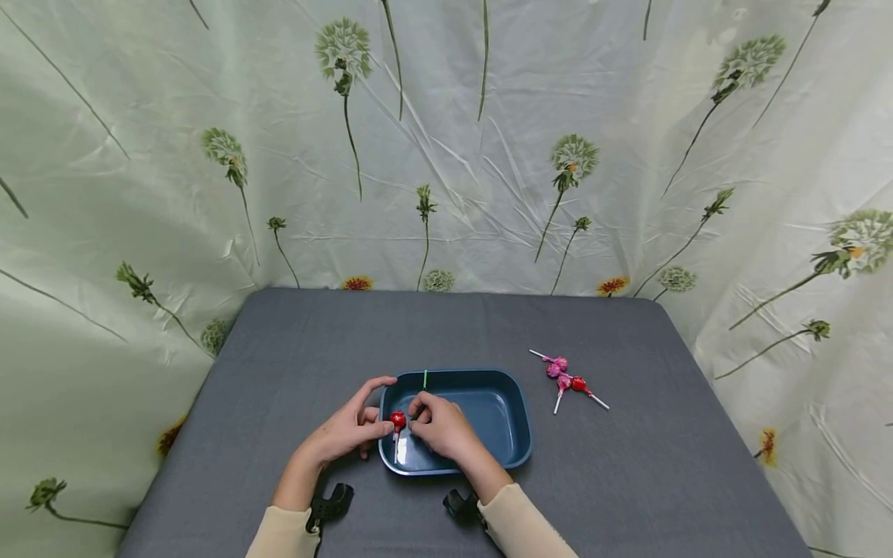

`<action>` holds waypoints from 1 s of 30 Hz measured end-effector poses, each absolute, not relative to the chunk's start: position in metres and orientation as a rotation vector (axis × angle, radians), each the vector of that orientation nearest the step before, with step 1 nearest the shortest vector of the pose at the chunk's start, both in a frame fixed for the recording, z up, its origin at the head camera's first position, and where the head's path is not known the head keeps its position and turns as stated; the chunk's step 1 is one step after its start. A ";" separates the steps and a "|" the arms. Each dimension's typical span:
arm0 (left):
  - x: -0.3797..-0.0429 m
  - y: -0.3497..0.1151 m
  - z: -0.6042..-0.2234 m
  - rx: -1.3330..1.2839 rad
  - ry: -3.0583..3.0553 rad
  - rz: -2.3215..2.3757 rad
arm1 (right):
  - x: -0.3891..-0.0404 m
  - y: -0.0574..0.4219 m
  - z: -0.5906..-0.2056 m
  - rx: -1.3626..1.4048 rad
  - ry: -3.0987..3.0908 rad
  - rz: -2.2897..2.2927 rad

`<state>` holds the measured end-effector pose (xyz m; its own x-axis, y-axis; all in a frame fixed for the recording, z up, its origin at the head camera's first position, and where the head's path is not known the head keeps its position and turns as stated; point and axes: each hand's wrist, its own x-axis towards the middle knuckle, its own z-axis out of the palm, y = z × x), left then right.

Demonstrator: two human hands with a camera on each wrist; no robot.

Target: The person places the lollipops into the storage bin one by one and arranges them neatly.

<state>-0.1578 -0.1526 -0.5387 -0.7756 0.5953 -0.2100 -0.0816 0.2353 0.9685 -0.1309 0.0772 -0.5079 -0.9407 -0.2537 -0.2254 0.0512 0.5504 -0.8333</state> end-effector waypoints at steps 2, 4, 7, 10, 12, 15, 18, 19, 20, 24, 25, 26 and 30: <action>-0.158 -0.153 -0.539 0.470 1.957 1.587 | -0.131 0.077 -0.508 -0.170 2.474 -1.345; -0.158 -0.153 -0.539 0.474 1.960 1.585 | -0.130 0.077 -0.508 -0.170 2.472 -1.348; -0.158 -0.153 -0.539 0.479 1.961 1.586 | -0.130 0.078 -0.509 -0.161 2.450 -1.364; -0.158 -0.153 -0.540 0.476 1.970 1.578 | -0.130 0.079 -0.509 -0.153 2.433 -1.372; -0.158 -0.153 -0.541 0.472 1.974 1.575 | -0.130 0.080 -0.509 -0.147 2.428 -1.371; -0.158 -0.153 -0.541 0.468 1.983 1.573 | -0.131 0.080 -0.509 -0.133 2.422 -1.362; -0.157 -0.154 -0.542 0.475 1.989 1.576 | -0.131 0.081 -0.508 -0.124 2.416 -1.368; -0.157 -0.154 -0.542 0.484 1.992 1.575 | -0.131 0.081 -0.508 -0.118 2.415 -1.376; -0.157 -0.154 -0.542 0.483 1.994 1.574 | -0.131 0.081 -0.507 -0.114 2.418 -1.383; -0.157 -0.154 -0.542 0.494 2.001 1.568 | -0.132 0.085 -0.504 -0.103 2.441 -1.412; -0.157 -0.154 -0.542 0.495 2.002 1.567 | -0.132 0.085 -0.503 -0.100 2.444 -1.413; -0.157 -0.154 -0.542 0.490 2.004 1.566 | -0.132 0.086 -0.502 -0.101 2.447 -1.416; -0.157 -0.154 -0.541 0.482 2.008 1.560 | -0.132 0.091 -0.499 -0.104 2.432 -1.454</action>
